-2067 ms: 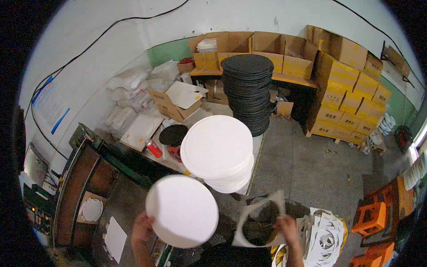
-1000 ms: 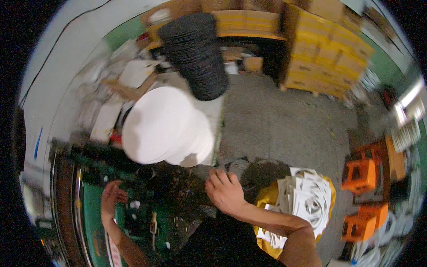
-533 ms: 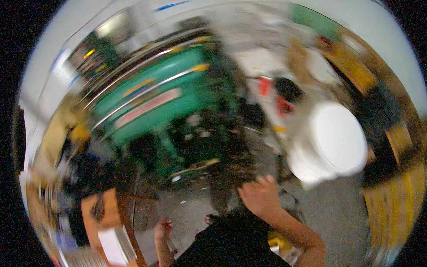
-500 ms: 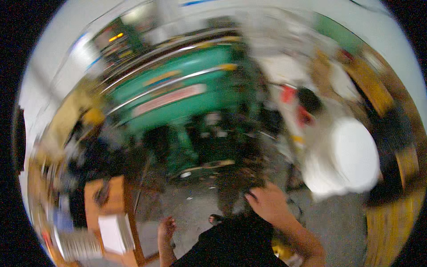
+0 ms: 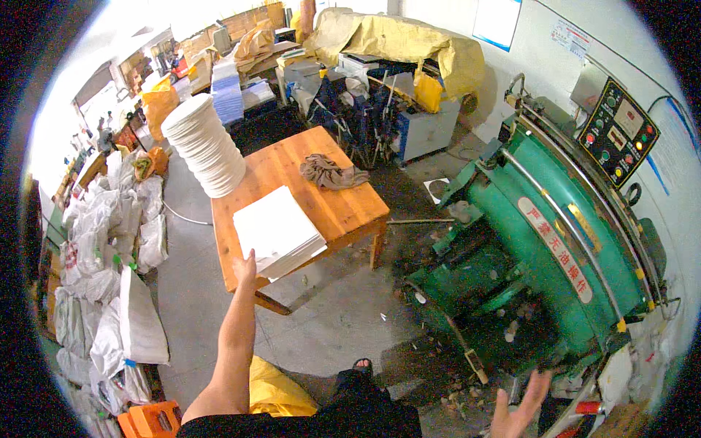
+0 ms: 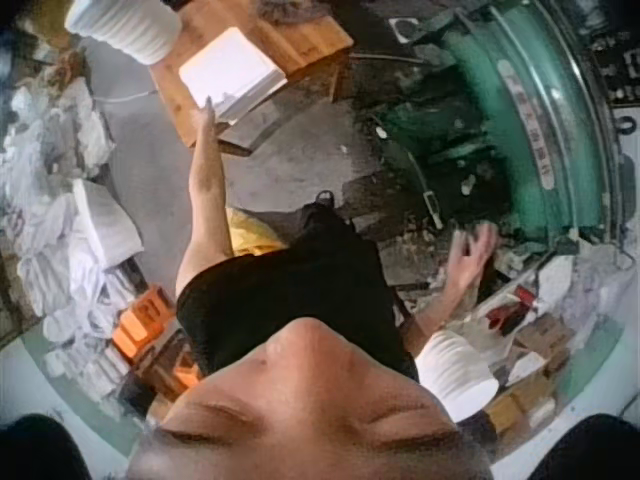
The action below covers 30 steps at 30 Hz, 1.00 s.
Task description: The person picks up square paper sheets from a table, places them into an industrial press machine, and then removes the resulting circular paper plates to a stack.
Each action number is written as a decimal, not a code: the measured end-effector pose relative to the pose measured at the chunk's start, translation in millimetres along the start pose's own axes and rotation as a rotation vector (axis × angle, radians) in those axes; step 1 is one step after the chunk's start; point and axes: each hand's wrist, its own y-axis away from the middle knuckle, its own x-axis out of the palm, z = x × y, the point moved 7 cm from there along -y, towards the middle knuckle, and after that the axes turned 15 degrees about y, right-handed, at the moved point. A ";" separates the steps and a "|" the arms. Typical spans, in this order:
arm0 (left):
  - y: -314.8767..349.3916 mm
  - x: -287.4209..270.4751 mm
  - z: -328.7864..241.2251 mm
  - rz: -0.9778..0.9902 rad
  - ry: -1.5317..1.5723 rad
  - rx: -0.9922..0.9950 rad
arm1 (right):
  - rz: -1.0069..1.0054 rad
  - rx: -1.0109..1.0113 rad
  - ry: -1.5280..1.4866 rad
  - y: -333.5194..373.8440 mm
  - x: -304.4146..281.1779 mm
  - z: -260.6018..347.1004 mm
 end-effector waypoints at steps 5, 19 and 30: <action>-67.1 1.4 108.2 0.144 0.569 -0.409 | 0.566 0.096 -0.640 -0.4 66.5 44.9; 81.1 -73.4 -18.1 0.627 1.110 -0.370 | 0.393 0.433 -0.999 -3.0 70.9 -62.5; 396.2 -51.4 -272.0 1.189 0.985 -0.498 | 0.215 1.010 -0.804 -149.1 304.2 -322.0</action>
